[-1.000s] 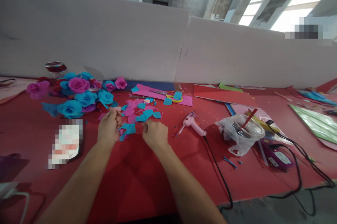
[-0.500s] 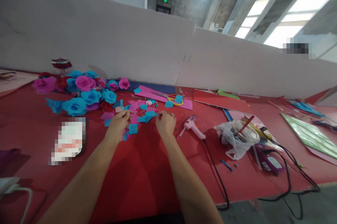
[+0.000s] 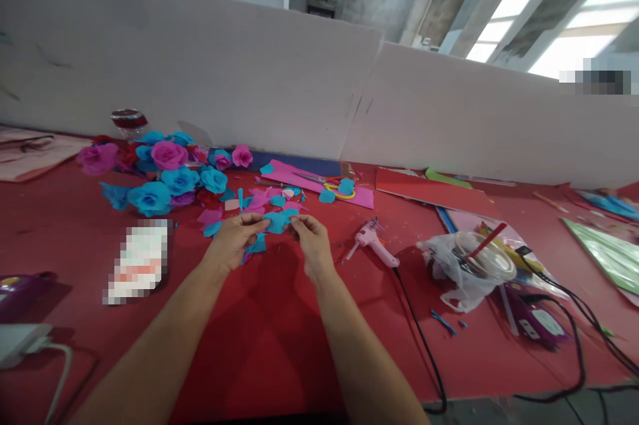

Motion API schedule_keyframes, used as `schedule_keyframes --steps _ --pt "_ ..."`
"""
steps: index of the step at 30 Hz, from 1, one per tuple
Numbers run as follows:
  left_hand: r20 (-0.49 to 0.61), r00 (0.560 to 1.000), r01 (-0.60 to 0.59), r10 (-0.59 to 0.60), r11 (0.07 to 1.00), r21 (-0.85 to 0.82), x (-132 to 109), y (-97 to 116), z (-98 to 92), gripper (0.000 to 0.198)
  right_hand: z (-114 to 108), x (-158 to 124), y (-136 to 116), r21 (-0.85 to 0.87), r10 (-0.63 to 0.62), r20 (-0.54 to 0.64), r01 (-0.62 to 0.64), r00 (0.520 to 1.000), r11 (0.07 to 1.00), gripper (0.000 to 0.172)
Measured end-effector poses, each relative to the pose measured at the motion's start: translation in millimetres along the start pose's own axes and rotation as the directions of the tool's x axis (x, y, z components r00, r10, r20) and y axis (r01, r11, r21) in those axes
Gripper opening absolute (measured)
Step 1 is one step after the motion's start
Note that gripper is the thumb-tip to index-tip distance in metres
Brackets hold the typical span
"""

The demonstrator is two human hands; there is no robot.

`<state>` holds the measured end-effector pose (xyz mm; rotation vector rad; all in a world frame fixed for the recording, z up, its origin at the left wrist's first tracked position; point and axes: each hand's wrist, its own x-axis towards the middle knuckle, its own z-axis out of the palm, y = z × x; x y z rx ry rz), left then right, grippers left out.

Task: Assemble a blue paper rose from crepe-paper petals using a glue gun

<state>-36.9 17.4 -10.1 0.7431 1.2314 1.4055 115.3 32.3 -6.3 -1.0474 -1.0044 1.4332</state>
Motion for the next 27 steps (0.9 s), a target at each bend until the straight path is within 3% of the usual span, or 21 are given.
schedule_keyframes --steps 4,7,11,13,16,18,20,22,24,27 --pt "0.012 1.0 0.024 -0.024 0.999 -0.036 1 0 -1.6 0.031 -5 0 -2 -0.015 -0.015 -0.131 0.013 0.991 1.0 0.034" --pt "-0.001 1.0 0.03 -0.03 0.998 -0.046 0 2 -1.8 0.034 -8 2 0 -0.081 -0.108 -0.191 0.094 0.976 0.992 0.036" --pt "-0.065 0.998 0.01 -0.01 1.0 -0.006 0 5 -4.2 0.033 -11 5 3 -0.27 -0.25 -0.181 0.196 0.951 0.943 0.029" --pt "-0.065 0.996 -0.051 0.054 0.998 0.044 -1 7 -5.2 0.027 -11 4 2 -0.324 -0.26 -0.163 0.198 0.952 0.925 0.027" --pt "0.052 0.975 -0.219 0.214 0.969 0.113 -5 12 -5.1 0.016 -9 0 -5 -0.208 -0.108 -0.115 0.082 0.987 0.975 0.03" --pt "0.147 0.949 -0.297 0.278 0.947 0.124 -9 16 -4.5 0.013 -6 -3 -10 -0.074 0.086 0.012 -0.085 0.996 0.994 0.031" --pt "0.206 0.933 -0.325 0.296 0.937 0.126 -11 19 -4.0 0.014 -4 -6 -13 0.006 0.259 0.19 -0.265 0.947 0.964 0.033" --pt "0.236 0.926 -0.331 0.295 0.935 0.129 -12 20 -3.9 0.013 -2 -8 -13 0.044 0.293 0.278 -0.317 0.915 0.947 0.031" --pt "0.227 0.935 -0.307 0.274 0.943 0.127 -12 19 -4.3 0.016 0 -8 -9 0.079 0.198 0.251 -0.223 0.948 0.972 0.03" --pt "0.16 0.973 -0.18 0.165 0.98 0.086 -10 18 -4.5 0.028 1 -7 -2 0.048 -0.013 0.132 0.007 0.991 0.999 0.028"
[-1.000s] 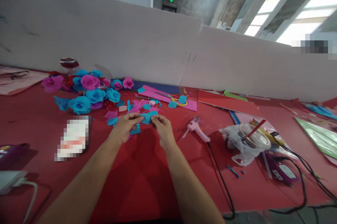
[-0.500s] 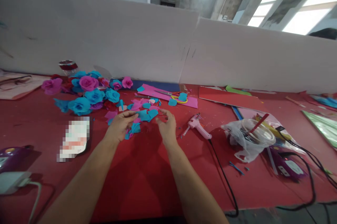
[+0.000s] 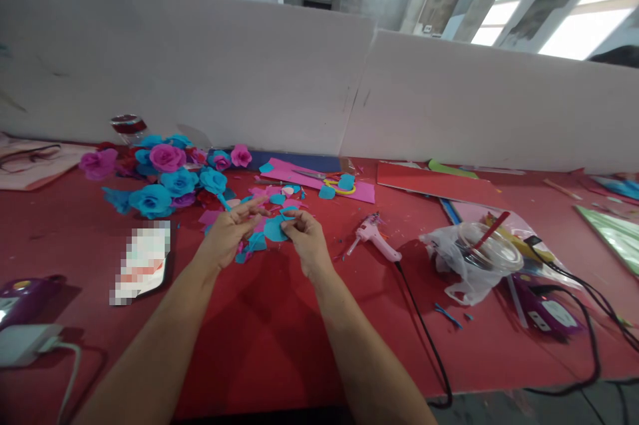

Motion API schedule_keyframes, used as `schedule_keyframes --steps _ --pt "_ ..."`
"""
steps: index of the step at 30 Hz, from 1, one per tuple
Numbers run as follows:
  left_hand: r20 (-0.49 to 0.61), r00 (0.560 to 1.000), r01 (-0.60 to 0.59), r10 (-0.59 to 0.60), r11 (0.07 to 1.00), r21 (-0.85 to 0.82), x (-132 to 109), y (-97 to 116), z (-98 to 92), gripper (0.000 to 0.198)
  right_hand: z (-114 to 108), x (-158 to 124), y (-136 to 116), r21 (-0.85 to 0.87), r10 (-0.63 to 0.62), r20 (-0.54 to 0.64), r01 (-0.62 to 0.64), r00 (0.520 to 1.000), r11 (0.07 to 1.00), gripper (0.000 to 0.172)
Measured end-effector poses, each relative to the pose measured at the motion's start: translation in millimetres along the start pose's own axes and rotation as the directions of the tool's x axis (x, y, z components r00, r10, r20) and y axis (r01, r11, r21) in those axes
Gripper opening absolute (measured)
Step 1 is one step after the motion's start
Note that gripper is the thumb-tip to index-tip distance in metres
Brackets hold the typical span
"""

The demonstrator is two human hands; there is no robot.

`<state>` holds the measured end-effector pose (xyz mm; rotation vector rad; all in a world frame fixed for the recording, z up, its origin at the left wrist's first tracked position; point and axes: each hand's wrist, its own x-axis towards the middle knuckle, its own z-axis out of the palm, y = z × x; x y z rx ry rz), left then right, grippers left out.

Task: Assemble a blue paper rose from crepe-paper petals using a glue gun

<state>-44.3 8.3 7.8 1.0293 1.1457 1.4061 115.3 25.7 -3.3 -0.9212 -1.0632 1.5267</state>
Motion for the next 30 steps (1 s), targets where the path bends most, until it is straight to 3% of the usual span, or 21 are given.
schedule_keyframes --steps 3,6,10,14,16,18,20,22,24,26,30 --pt "0.02 0.988 0.153 -0.152 0.987 -0.056 1 -2 1.3 0.038 1 1 4 -0.106 -0.165 -0.094 0.155 0.982 0.982 0.022" --pt "0.053 0.973 0.226 -0.226 0.974 0.012 1 -5 3.8 0.034 3 2 5 -0.173 -0.241 -0.13 0.217 0.962 0.961 0.02" --pt "-0.027 0.972 0.235 -0.234 0.968 0.082 1 -7 2.4 0.029 2 2 5 -0.171 -0.247 -0.166 0.219 0.955 0.961 0.017" --pt "-0.006 0.971 0.238 -0.238 0.97 0.043 3 -6 -3.6 0.029 -3 2 0 -0.202 -0.208 -0.237 0.161 0.949 0.966 0.019" --pt "0.0 0.973 0.232 -0.232 0.972 0.033 3 -6 -4.6 0.028 -4 1 -4 -0.217 -0.166 -0.259 0.11 0.952 0.97 0.028" --pt "-0.005 0.974 0.225 -0.225 0.974 0.029 3 -5 -3.6 0.028 -2 -2 -6 -0.201 -0.108 -0.2 0.067 0.974 0.977 0.035" --pt "-0.015 0.975 0.222 -0.222 0.975 0.025 3 -5 -2.0 0.028 2 -4 -6 -0.17 -0.035 -0.024 0.03 0.999 0.985 0.034" --pt "-0.023 0.976 0.216 -0.215 0.976 0.015 3 -6 -1.6 0.029 6 -6 -3 -0.156 0.019 0.167 0.008 0.986 0.988 0.037" --pt "-0.039 0.979 0.2 -0.201 0.98 -0.007 5 -7 -3.0 0.03 8 -6 1 -0.175 0.034 0.246 0.01 0.969 0.984 0.029" --pt "-0.068 0.98 0.183 -0.186 0.982 -0.044 7 -9 -5.7 0.032 8 -5 4 -0.206 0.02 0.2 0.022 0.98 0.978 0.026" --pt "-0.187 0.964 0.184 -0.192 0.981 -0.058 10 -11 -11.2 0.033 -2 0 -1 -0.177 -0.08 -0.017 0.076 0.997 0.981 0.025"
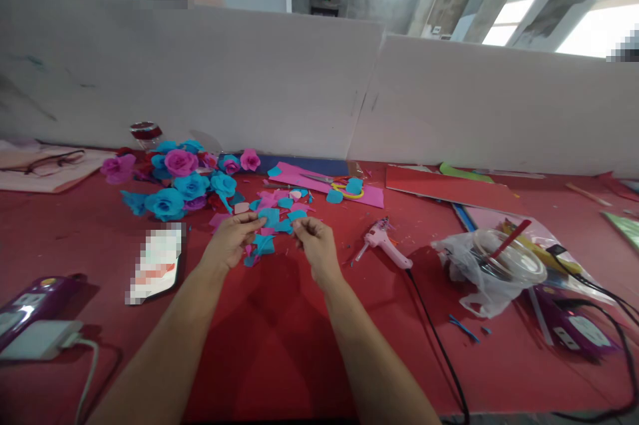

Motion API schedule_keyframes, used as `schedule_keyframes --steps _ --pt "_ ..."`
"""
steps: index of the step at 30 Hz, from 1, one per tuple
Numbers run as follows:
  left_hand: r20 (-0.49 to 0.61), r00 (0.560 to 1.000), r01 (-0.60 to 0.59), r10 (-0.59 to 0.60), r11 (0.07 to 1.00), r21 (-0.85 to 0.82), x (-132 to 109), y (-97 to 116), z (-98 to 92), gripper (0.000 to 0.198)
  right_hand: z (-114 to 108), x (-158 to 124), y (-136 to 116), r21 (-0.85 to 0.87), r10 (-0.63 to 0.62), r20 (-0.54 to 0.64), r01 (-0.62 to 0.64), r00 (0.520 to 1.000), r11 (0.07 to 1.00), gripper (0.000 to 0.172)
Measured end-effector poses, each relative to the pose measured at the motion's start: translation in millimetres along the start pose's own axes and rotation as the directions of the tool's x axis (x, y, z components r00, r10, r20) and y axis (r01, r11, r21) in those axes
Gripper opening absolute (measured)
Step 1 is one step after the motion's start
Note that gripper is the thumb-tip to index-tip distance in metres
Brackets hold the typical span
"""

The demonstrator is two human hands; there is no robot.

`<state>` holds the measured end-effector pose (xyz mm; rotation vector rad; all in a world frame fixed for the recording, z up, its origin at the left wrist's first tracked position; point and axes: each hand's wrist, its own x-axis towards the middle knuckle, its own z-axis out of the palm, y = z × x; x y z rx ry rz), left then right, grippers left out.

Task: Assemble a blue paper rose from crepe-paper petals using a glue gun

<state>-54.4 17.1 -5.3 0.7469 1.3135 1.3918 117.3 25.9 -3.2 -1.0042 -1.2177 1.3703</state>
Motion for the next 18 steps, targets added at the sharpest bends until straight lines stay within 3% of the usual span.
schedule_keyframes --steps 4,7,9,11,13,16,18 --pt "-0.147 0.987 -0.053 0.067 0.994 0.099 1 2 -3.6 0.031 -12 4 -4 0.006 -0.105 -0.233 0.109 0.967 0.994 0.03" --pt "-0.118 0.992 -0.034 0.05 0.99 0.136 0 4 -4.1 0.032 -16 7 -3 -0.112 -0.126 -0.337 0.093 0.933 0.989 0.036" --pt "-0.057 0.998 0.006 0.002 0.99 0.142 -2 5 -1.8 0.035 -15 8 -1 -0.233 -0.194 -0.3 0.126 0.934 0.964 0.027" --pt "0.02 0.999 0.031 -0.034 0.987 0.155 -6 5 2.2 0.038 -11 7 1 -0.277 -0.221 -0.192 0.163 0.956 0.947 0.036" --pt "0.095 0.994 0.037 -0.057 0.979 0.2 -10 6 6.2 0.036 -6 6 4 -0.221 -0.124 -0.063 0.108 0.99 0.969 0.045" --pt "0.162 0.983 0.032 -0.082 0.955 0.293 -11 6 7.8 0.027 0 4 9 -0.145 0.032 0.059 -0.023 0.998 0.989 0.025" --pt "0.171 0.982 0.023 -0.079 0.951 0.309 -10 5 6.0 0.025 1 3 10 -0.136 0.036 0.037 -0.03 0.999 0.99 0.017"
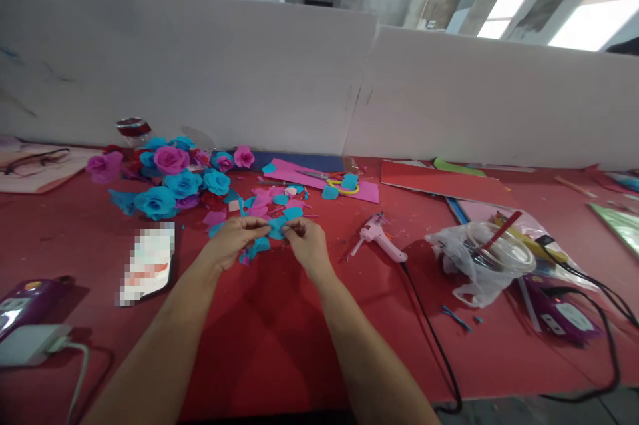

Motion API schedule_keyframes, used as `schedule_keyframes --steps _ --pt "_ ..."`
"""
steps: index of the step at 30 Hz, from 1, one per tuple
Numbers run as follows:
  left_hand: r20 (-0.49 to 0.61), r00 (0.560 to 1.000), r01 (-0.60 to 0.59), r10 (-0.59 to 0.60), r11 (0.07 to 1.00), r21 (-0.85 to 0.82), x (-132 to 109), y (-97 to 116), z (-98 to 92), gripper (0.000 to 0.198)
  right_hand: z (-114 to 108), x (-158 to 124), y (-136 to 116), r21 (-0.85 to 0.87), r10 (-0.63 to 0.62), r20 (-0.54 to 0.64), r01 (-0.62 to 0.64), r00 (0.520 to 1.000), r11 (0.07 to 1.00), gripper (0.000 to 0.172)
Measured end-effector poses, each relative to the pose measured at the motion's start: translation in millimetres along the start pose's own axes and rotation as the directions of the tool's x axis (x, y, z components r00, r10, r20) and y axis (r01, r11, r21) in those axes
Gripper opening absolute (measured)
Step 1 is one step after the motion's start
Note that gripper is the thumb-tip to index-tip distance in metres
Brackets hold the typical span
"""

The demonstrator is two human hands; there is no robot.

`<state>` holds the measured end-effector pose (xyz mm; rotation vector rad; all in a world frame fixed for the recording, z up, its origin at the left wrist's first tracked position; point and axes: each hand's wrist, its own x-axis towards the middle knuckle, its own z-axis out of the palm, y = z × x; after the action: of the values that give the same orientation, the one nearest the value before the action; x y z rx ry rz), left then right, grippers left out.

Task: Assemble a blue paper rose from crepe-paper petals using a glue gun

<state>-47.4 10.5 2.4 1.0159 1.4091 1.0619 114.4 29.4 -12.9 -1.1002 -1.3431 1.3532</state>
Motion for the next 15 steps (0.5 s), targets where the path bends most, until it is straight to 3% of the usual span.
schedule_keyframes --steps 5,10,15 --pt "-0.149 0.988 -0.055 0.04 0.994 -0.099 1 0 0.5 0.032 -1 0 -1 0.057 0.014 -0.086 -0.009 0.996 0.998 0.015" --pt "-0.083 0.996 -0.037 0.031 0.997 -0.063 -3 3 7.8 0.024 2 -2 -1 0.035 -0.003 -0.006 0.003 1.0 0.999 0.015" --pt "-0.266 0.964 -0.042 0.024 0.997 -0.06 5 -4 -11.5 0.018 -5 2 1 -0.018 -0.026 -0.093 0.025 0.995 1.0 0.014"
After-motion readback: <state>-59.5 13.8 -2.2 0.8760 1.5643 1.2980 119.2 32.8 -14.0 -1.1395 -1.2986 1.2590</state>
